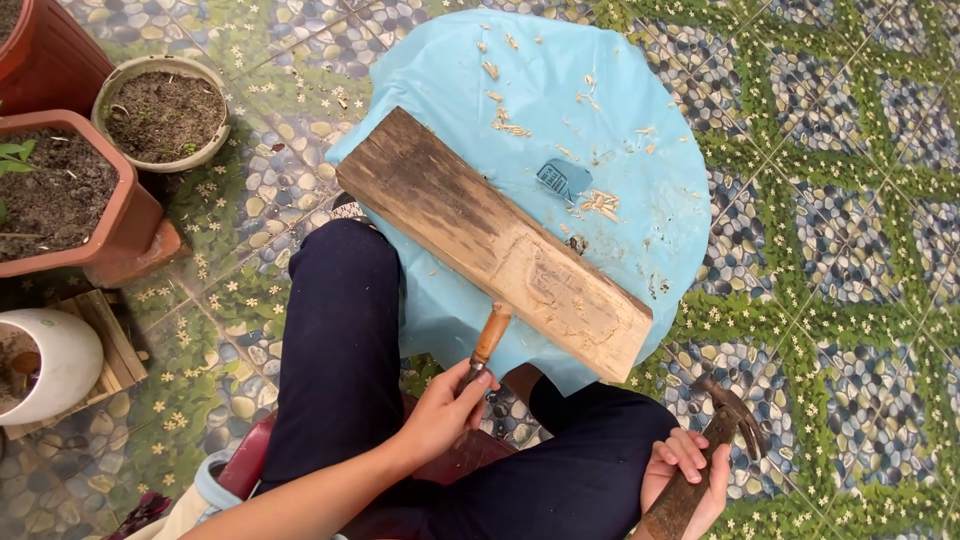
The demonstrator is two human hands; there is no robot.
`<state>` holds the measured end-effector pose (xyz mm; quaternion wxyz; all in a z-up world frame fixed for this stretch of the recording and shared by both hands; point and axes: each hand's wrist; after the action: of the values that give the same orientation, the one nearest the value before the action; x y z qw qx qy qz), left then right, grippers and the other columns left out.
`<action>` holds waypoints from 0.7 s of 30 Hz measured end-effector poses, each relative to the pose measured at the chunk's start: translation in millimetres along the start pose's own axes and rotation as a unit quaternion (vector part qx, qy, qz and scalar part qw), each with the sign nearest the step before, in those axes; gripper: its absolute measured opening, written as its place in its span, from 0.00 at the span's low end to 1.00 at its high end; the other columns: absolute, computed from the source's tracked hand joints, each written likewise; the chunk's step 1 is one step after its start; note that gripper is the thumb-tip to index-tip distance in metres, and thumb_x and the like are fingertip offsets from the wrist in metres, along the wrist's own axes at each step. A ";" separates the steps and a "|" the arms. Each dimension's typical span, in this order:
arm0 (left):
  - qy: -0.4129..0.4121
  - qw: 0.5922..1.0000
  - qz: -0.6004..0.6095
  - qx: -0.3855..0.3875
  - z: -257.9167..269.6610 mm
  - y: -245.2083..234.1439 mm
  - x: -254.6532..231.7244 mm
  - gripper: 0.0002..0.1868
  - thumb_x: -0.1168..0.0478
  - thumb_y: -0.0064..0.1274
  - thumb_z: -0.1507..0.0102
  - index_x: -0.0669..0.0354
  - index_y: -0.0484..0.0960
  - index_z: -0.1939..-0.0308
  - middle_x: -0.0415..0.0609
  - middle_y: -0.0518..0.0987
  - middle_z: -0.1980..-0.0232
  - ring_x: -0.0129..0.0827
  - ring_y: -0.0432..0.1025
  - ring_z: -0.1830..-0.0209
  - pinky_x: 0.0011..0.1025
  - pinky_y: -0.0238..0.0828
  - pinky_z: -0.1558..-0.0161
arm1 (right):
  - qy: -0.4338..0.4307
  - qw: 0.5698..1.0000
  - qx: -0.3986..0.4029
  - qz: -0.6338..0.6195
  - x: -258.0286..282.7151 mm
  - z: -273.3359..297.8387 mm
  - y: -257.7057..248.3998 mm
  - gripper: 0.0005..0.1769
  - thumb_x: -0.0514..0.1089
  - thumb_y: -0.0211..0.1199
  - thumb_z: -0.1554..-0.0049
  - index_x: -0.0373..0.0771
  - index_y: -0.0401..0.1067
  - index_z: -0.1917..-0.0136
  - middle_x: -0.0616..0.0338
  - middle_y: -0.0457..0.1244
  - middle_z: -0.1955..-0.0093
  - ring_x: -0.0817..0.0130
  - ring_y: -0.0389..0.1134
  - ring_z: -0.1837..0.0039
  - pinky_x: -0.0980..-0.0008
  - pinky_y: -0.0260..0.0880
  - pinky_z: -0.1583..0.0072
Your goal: Carving a design into a wooden board using a hammer and a wood carving chisel.
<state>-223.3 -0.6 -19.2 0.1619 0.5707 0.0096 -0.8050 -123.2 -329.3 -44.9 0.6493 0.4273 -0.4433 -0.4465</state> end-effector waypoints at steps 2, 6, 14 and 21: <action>-0.201 0.963 0.174 0.036 -6.5 2.7 3.7 0.18 0.48 0.37 0.26 0.58 0.73 0.55 0.46 0.68 0.78 0.26 0.50 0.88 0.25 0.46 0.87 | -0.010 1.000 0.000 -0.002 -0.6 -2.1 0.1 0.12 0.46 0.62 0.29 0.38 0.64 0.49 0.65 0.57 0.60 0.79 0.58 0.66 0.73 0.61 0.52; -0.037 0.997 0.043 0.061 1.4 1.8 0.1 0.16 0.52 0.39 0.27 0.56 0.78 0.57 0.43 0.73 0.80 0.26 0.63 0.80 0.26 0.61 0.73 | 0.008 1.000 -0.003 -0.021 0.0 0.1 -1.8 0.13 0.49 0.61 0.27 0.38 0.66 0.47 0.65 0.58 0.60 0.76 0.60 0.64 0.72 0.63 0.50; -0.083 0.993 -0.064 0.046 -3.6 -5.7 -10.8 0.20 0.49 0.42 0.28 0.55 0.74 0.70 0.42 0.69 0.80 0.26 0.62 0.80 0.27 0.59 0.71 | 0.005 1.000 0.006 -0.019 1.9 -3.1 -3.2 0.12 0.46 0.62 0.29 0.37 0.66 0.48 0.64 0.57 0.60 0.77 0.59 0.65 0.72 0.62 0.52; 0.187 0.972 -0.143 -0.008 24.9 -89.1 -88.9 0.26 0.43 0.30 0.28 0.51 0.75 0.71 0.37 0.68 0.76 0.26 0.60 0.76 0.31 0.58 0.70 | 0.008 0.999 0.008 -0.039 4.0 1.2 -6.6 0.13 0.47 0.60 0.26 0.35 0.67 0.47 0.62 0.58 0.59 0.73 0.61 0.63 0.69 0.63 0.50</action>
<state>-244.0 101.0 56.3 0.0452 0.7022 0.1274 -0.6990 -124.9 -334.9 -50.1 0.6313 0.4531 -0.4249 -0.4643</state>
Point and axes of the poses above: each hand's wrist, its own z-axis away from the middle knuckle, its own y-axis out of the palm, x = y × z
